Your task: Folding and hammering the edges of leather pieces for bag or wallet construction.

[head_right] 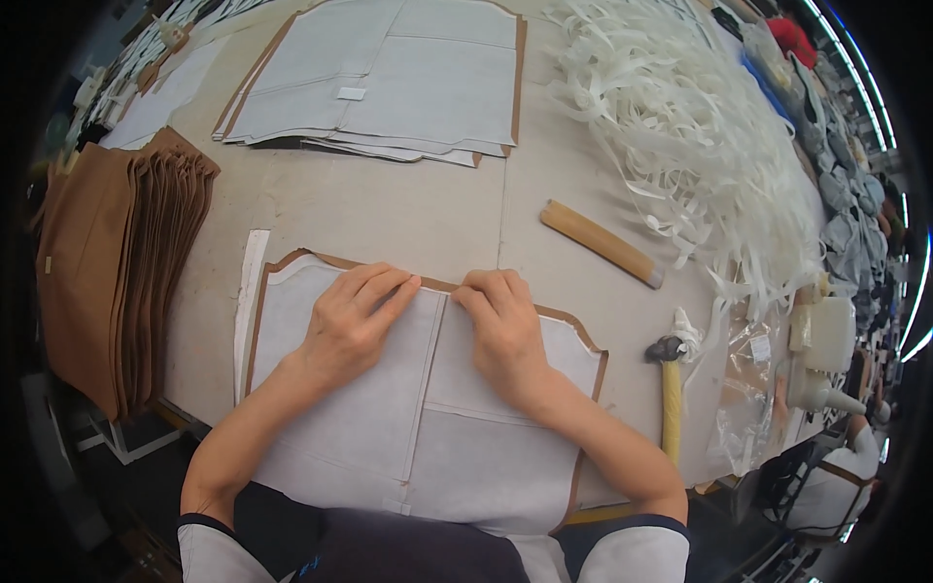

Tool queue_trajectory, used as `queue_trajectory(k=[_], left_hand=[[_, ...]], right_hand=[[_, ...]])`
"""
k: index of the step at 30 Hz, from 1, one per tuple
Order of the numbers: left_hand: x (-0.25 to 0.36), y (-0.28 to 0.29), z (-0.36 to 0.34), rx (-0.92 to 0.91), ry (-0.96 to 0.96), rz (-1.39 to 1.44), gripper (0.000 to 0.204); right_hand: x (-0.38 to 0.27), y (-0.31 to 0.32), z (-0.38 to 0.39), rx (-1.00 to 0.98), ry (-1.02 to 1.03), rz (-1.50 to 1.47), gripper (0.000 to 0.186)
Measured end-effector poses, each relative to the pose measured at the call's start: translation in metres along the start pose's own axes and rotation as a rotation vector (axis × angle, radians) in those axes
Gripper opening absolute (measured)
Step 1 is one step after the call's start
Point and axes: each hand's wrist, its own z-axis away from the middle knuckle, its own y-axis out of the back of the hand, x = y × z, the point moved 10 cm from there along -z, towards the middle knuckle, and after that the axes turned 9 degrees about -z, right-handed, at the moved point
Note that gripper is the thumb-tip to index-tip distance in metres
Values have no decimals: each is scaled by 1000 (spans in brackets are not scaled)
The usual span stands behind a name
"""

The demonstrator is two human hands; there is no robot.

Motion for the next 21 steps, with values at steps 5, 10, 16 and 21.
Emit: queue_trajectory(k=[5, 10, 16, 21], left_hand=[[4, 1, -2, -9, 9, -38, 46], [9, 0, -2, -13, -5, -115, 46], [8, 3, -2, -19, 19, -151, 43], [-16, 22, 23, -22, 100, -204, 41]], right_hand=[[1, 1, -5, 10, -28, 4, 46], [-14, -11, -11, -58, 84, 93, 46], [-28, -26, -11, -96, 213, 243, 49], [-23, -7, 1, -72, 191, 166, 42]])
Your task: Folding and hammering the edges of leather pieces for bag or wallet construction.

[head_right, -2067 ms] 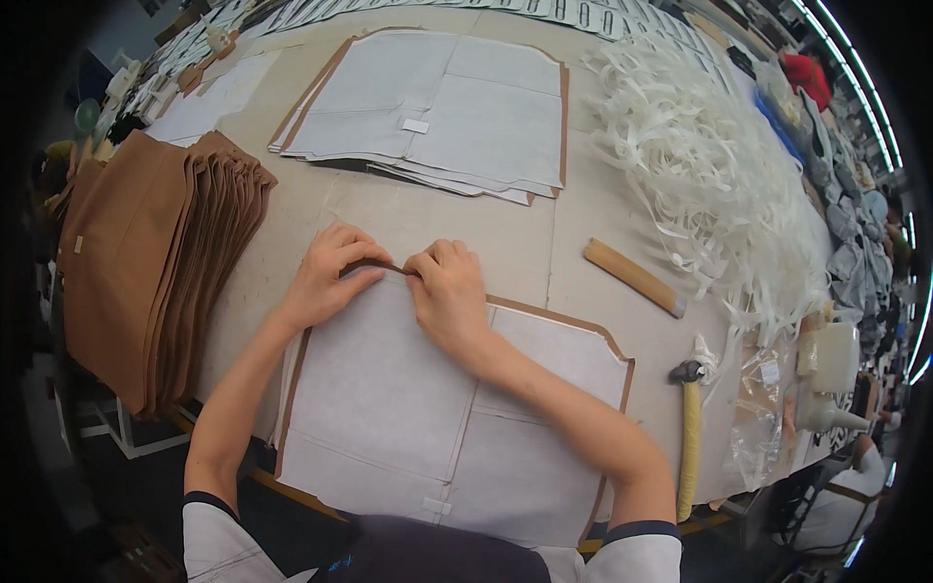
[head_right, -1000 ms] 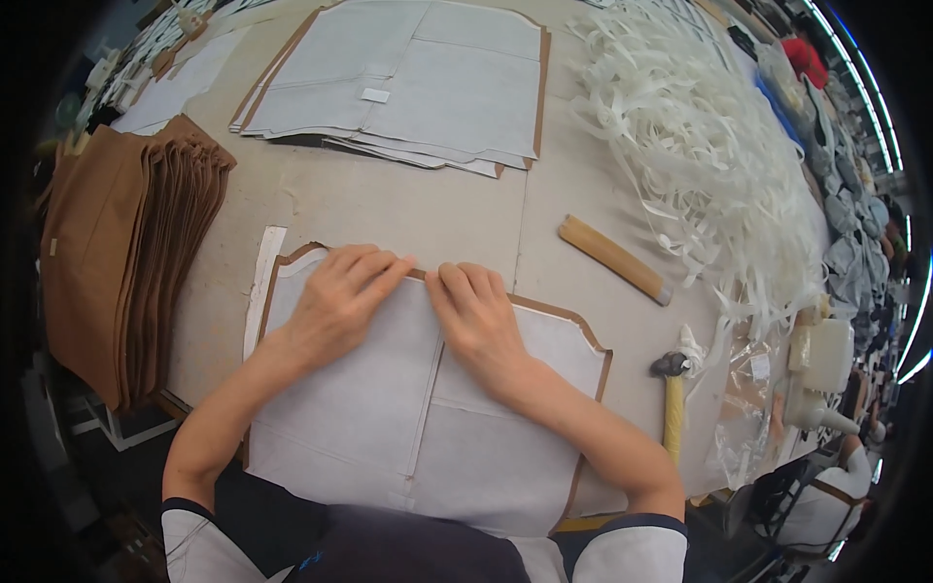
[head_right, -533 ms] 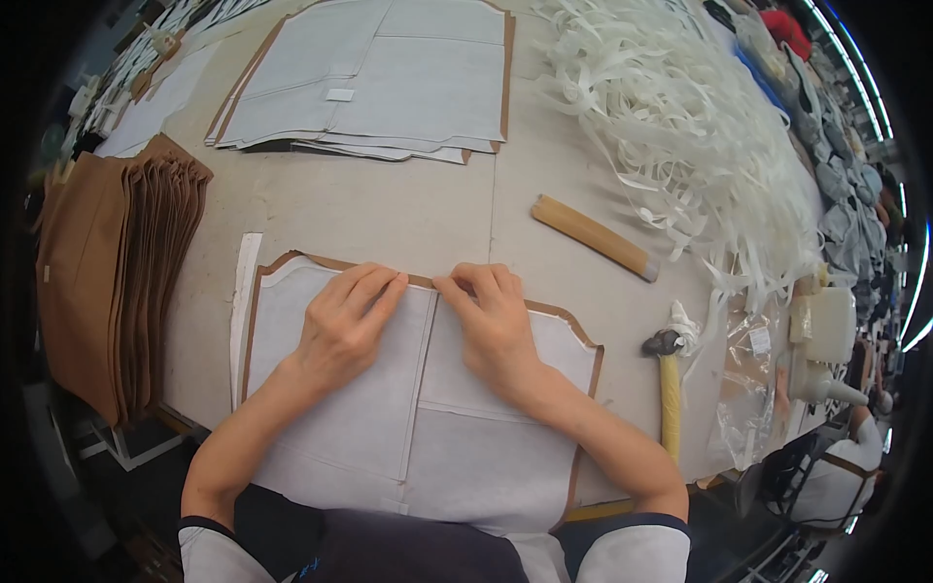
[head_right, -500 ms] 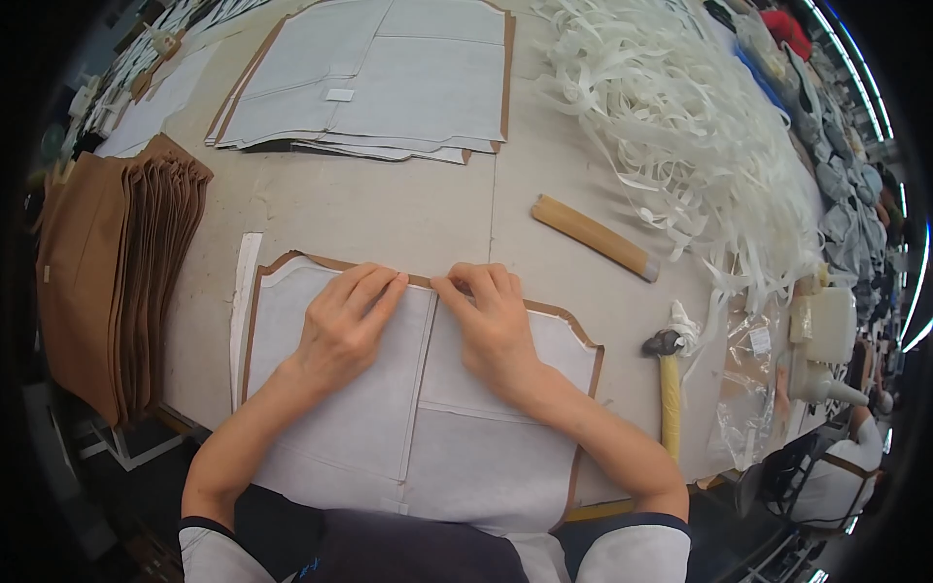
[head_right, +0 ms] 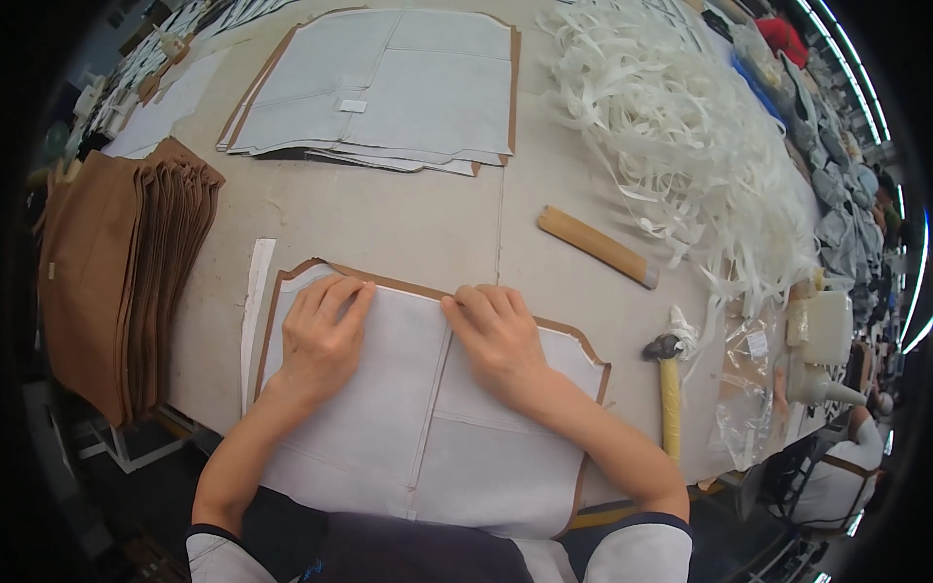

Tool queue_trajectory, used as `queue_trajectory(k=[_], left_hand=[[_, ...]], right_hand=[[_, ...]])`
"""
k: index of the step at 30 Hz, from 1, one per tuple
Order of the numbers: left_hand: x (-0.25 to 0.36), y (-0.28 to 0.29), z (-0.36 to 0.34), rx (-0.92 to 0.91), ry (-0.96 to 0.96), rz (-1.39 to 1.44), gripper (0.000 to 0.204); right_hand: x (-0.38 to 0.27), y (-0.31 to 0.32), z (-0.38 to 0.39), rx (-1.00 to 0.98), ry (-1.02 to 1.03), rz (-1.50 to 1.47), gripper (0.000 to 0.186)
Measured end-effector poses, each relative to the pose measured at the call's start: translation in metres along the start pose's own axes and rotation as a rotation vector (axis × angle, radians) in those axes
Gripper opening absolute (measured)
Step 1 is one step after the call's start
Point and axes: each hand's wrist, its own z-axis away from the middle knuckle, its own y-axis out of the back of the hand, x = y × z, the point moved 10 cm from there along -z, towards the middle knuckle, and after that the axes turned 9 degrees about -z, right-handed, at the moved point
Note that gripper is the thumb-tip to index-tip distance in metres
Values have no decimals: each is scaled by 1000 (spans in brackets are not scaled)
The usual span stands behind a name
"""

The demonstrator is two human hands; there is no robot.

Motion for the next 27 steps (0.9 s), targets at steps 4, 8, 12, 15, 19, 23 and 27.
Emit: queue_trajectory(k=[4, 8, 12, 15, 19, 23, 27], left_hand=[[-19, 22, 26, -39, 110, 13, 36], [-26, 22, 32, -64, 161, 47, 34], [-35, 22, 32, -31, 202, 56, 33], [-41, 22, 38, -14, 211, 36, 33], [-45, 30, 42, -4, 239, -67, 35], [-51, 32, 51, -42, 256, -149, 37], [-50, 34, 53, -54, 254, -180, 39]], right_hand=[[48, 66, -3, 130, -232, 53, 26], [126, 102, 27, 119, -461, 208, 29], [136, 95, 13, 12, -430, 262, 30], [103, 59, -20, 12, -289, 261, 30], [50, -28, -80, -56, -170, -243, 22], [8, -98, -133, -201, -167, -451, 19], [0, -140, -156, -478, -230, -514, 13]])
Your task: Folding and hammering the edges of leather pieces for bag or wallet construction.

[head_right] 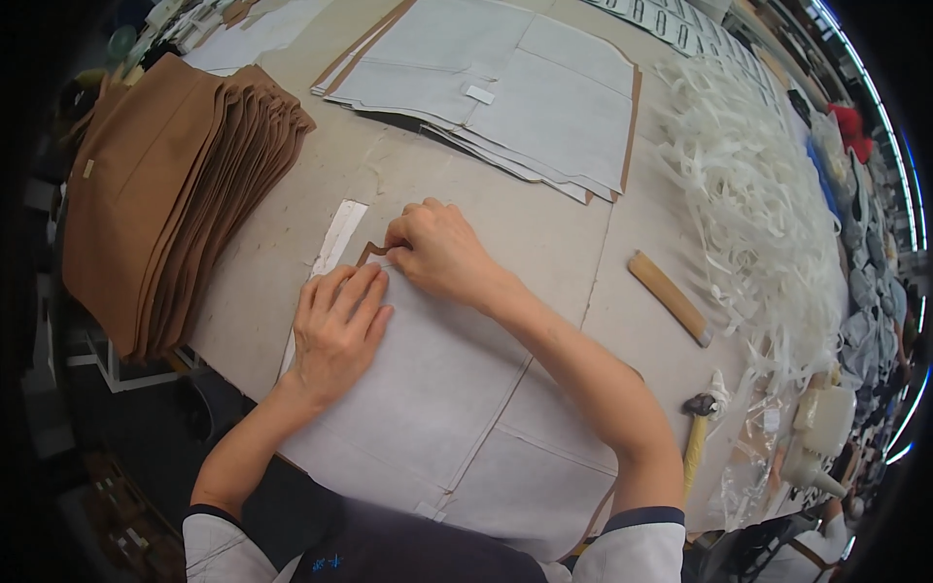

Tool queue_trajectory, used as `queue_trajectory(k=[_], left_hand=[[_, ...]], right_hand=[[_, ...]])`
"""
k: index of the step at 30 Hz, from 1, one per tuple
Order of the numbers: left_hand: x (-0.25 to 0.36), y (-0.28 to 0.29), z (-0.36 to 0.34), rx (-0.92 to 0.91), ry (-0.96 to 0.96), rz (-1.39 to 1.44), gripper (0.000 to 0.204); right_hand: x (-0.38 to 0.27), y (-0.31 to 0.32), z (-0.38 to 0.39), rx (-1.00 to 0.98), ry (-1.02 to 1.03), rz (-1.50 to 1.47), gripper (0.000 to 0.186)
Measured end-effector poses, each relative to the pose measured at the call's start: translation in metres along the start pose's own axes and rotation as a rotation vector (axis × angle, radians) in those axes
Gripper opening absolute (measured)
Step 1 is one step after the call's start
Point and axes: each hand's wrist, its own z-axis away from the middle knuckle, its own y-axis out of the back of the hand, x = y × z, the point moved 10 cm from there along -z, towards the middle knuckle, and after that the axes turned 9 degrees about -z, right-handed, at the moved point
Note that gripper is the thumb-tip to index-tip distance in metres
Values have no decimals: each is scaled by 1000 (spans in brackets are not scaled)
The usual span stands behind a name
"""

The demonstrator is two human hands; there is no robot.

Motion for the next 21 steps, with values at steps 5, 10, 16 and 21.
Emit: queue_trajectory(k=[5, 10, 16, 21], left_hand=[[-5, -2, 1, -11, 12, -5, 41], [-7, -6, 1, -56, 19, -15, 42], [-17, -9, 5, -56, 44, 13, 41], [-20, -10, 3, -88, 33, 67, 40]], right_hand=[[1, -6, -3, -5, -13, -64, 15], [-5, -3, 6, 114, 174, -58, 12], [-9, -3, 13, 109, 273, -86, 13], [-25, -5, 27, 94, 463, 106, 17]])
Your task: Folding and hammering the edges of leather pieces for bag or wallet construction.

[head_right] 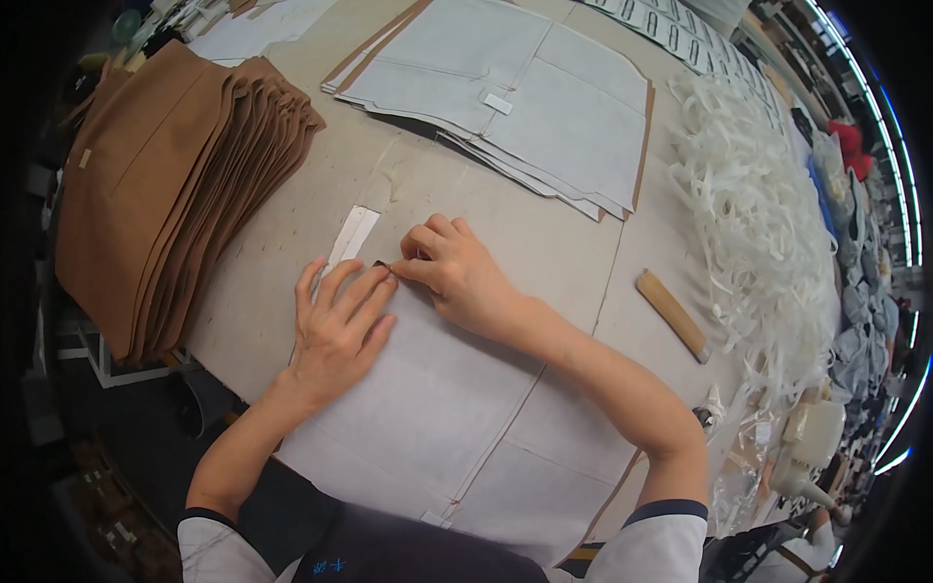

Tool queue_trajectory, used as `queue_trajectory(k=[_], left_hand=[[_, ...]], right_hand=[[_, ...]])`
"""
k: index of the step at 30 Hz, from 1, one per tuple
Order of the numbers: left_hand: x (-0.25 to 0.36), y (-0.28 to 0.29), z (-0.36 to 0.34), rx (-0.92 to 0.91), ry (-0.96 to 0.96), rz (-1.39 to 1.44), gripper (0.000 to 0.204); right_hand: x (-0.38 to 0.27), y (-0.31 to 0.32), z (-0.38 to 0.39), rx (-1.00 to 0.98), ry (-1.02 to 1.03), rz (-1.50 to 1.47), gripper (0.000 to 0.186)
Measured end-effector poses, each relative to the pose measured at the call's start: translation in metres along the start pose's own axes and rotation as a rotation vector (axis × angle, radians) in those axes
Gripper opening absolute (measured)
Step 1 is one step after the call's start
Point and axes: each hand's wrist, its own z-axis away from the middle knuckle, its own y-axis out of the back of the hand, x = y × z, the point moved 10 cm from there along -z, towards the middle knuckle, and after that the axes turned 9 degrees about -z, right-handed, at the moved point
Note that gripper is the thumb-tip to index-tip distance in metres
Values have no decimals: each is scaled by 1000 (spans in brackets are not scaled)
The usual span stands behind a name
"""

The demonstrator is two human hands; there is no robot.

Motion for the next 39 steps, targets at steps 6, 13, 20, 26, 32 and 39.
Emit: queue_trajectory(k=[6, 13, 20, 26, 32, 39], left_hand=[[0, 2, -6, 31, -40, 30, 33], [2, 0, -15, -62, -155, 81, 33], [2, -2, -13, -78, -177, 62, 35], [8, 0, -18, -59, -177, 81, 32], [12, 0, -17, -56, -137, 47, 30], [20, -7, -22, 36, -80, 6, 29]], right_hand=[[-45, -29, 6, -146, 377, 468, 19], [20, 10, 4, -56, -105, -150, 20], [3, 13, 8, -90, 133, 24, 21], [-24, 8, 16, -151, 292, 272, 31], [9, 134, 109, 288, -253, 392, 33], [9, 213, 251, 423, -687, 559, 39]])
